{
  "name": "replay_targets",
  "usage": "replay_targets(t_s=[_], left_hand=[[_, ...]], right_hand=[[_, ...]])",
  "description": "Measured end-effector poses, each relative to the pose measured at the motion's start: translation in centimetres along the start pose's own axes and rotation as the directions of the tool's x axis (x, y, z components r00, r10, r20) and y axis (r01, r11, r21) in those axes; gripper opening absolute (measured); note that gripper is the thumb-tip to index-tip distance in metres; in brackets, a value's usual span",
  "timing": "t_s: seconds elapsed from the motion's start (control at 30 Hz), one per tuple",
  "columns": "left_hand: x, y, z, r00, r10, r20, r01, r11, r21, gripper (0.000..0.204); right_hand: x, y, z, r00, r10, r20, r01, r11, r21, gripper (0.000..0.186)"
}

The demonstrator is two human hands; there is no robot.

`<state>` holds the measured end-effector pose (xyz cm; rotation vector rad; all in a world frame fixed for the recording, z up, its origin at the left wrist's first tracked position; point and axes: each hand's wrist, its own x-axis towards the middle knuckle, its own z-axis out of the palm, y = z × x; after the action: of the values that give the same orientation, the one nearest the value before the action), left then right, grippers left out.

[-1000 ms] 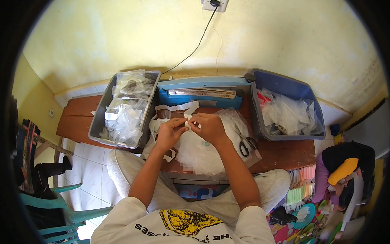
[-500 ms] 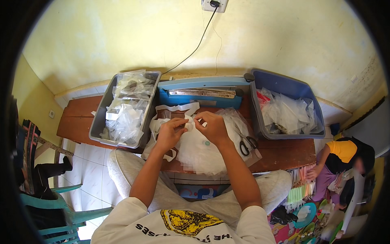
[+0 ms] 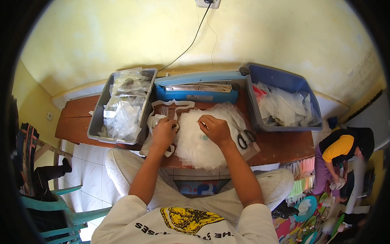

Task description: The person is applying small circular stickers to white plastic items by hand. They take a sticker from a roll, press it onto an item, and then place the item into a plastic bag.

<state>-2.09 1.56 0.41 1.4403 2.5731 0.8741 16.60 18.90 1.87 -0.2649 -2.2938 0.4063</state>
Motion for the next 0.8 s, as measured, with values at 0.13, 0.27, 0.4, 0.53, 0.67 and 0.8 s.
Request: replay_targets(t_s=[0.13, 0.27, 0.4, 0.53, 0.67, 0.8], left_hand=[[-1.1, 1.9, 0.9, 0.981, 0.144, -0.127, -0.141, 0.99, 0.03, 0.04], [-1.5, 2.9, 2.3, 0.942, 0.304, -0.145, -0.309, 0.951, -0.014, 0.041], [-2.5, 3.0, 4.8, 0.894, 0.448, 0.003, -0.444, 0.886, -0.133, 0.043], [-2.9, 2.9, 5.9, 0.884, 0.449, 0.127, -0.426, 0.888, -0.174, 0.05], [-2.9, 3.1, 5.9, 0.877, 0.455, 0.154, -0.428, 0.886, -0.179, 0.05], [-2.9, 3.0, 5.7, 0.874, 0.456, 0.165, -0.429, 0.886, -0.176, 0.051]], right_hand=[[-2.3, 0.9, -0.4, 0.999, 0.017, 0.028, -0.017, 1.0, -0.024, 0.013], [-3.9, 0.8, -1.0, 0.998, 0.03, 0.05, -0.028, 0.998, -0.054, 0.013], [-5.3, 0.5, -1.3, 0.997, 0.012, 0.071, -0.005, 0.994, -0.108, 0.012], [-6.2, 0.1, -1.6, 0.996, 0.004, 0.091, 0.007, 0.992, -0.123, 0.011], [-7.1, 0.1, -1.9, 0.994, 0.01, 0.112, 0.004, 0.993, -0.122, 0.01], [-7.3, -0.3, -2.0, 0.989, 0.017, 0.148, 0.0, 0.993, -0.115, 0.009]])
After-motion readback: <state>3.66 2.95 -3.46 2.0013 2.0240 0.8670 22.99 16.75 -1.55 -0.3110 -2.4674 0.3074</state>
